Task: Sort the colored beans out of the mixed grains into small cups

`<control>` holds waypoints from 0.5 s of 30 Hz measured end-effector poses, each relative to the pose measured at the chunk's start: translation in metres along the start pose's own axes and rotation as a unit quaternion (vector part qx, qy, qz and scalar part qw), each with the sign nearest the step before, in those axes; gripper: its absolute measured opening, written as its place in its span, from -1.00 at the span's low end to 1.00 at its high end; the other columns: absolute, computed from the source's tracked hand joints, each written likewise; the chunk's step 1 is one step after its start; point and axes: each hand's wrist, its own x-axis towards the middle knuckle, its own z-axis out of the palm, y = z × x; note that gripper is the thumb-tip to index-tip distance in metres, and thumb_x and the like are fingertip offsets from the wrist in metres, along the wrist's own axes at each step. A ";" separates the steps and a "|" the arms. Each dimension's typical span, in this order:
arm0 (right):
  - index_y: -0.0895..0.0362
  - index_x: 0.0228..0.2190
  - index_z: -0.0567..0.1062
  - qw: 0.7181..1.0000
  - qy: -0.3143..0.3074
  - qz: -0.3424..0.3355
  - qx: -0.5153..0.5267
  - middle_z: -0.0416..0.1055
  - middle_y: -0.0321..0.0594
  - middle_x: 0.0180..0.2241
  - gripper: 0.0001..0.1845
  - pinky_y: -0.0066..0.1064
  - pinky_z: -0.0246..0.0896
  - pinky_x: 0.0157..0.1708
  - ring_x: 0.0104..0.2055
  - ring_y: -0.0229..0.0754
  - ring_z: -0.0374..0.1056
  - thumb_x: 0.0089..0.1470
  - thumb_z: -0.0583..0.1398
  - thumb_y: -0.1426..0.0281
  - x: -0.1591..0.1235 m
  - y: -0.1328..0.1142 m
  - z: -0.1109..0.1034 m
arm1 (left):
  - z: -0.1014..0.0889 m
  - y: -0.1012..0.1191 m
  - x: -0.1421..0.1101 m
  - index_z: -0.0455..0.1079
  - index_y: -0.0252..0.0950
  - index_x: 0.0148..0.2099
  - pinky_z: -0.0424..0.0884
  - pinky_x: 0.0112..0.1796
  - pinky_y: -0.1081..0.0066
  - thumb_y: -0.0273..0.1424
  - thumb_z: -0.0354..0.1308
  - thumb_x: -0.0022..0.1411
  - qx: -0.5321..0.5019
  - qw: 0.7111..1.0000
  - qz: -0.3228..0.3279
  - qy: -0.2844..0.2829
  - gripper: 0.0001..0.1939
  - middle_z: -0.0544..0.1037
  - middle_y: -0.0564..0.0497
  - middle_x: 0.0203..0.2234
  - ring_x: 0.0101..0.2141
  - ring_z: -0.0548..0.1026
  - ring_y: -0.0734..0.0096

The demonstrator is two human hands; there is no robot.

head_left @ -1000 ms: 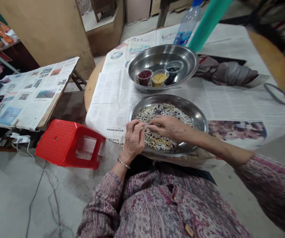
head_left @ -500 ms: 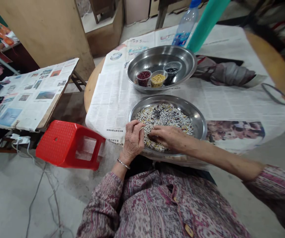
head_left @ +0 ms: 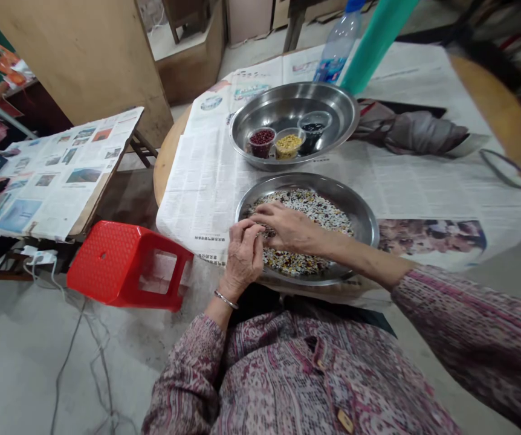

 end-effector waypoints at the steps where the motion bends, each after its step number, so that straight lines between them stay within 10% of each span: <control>1: 0.09 0.00 0.56 0.999 -0.014 -0.025 0.020 0.49 -0.02 -0.03 -0.63 -0.12 0.35 0.05 0.07 0.06 0.36 0.15 0.26 0.30 -0.001 -0.003 0.001 | 0.000 0.000 0.000 0.35 -0.27 0.06 0.43 0.12 0.14 -0.42 -0.08 0.55 -0.003 1.000 -0.001 -0.001 -0.80 0.41 -0.14 -0.03 0.03 0.40 0.23; 9: 0.03 -0.41 0.55 0.984 -0.137 -0.110 -0.019 0.49 -0.18 -0.28 -0.84 -0.21 0.30 -0.13 -0.14 -0.05 0.36 0.05 0.21 0.54 -0.037 0.003 -0.028 | 0.001 -0.001 -0.003 0.32 -0.28 0.11 0.44 0.11 0.15 -0.43 -0.07 0.55 -0.006 1.000 -0.003 0.003 -0.80 0.40 -0.15 -0.02 0.04 0.40 0.24; 15: 0.08 -0.25 0.59 0.991 -0.038 0.080 -0.104 0.50 0.00 -0.08 -0.74 -0.17 0.33 -0.06 -0.02 0.02 0.39 0.17 0.11 0.49 -0.054 0.042 -0.050 | 0.000 -0.001 -0.002 0.34 -0.27 0.07 0.43 0.11 0.14 -0.43 -0.07 0.56 -0.004 1.000 -0.005 -0.002 -0.81 0.40 -0.14 -0.04 0.03 0.41 0.24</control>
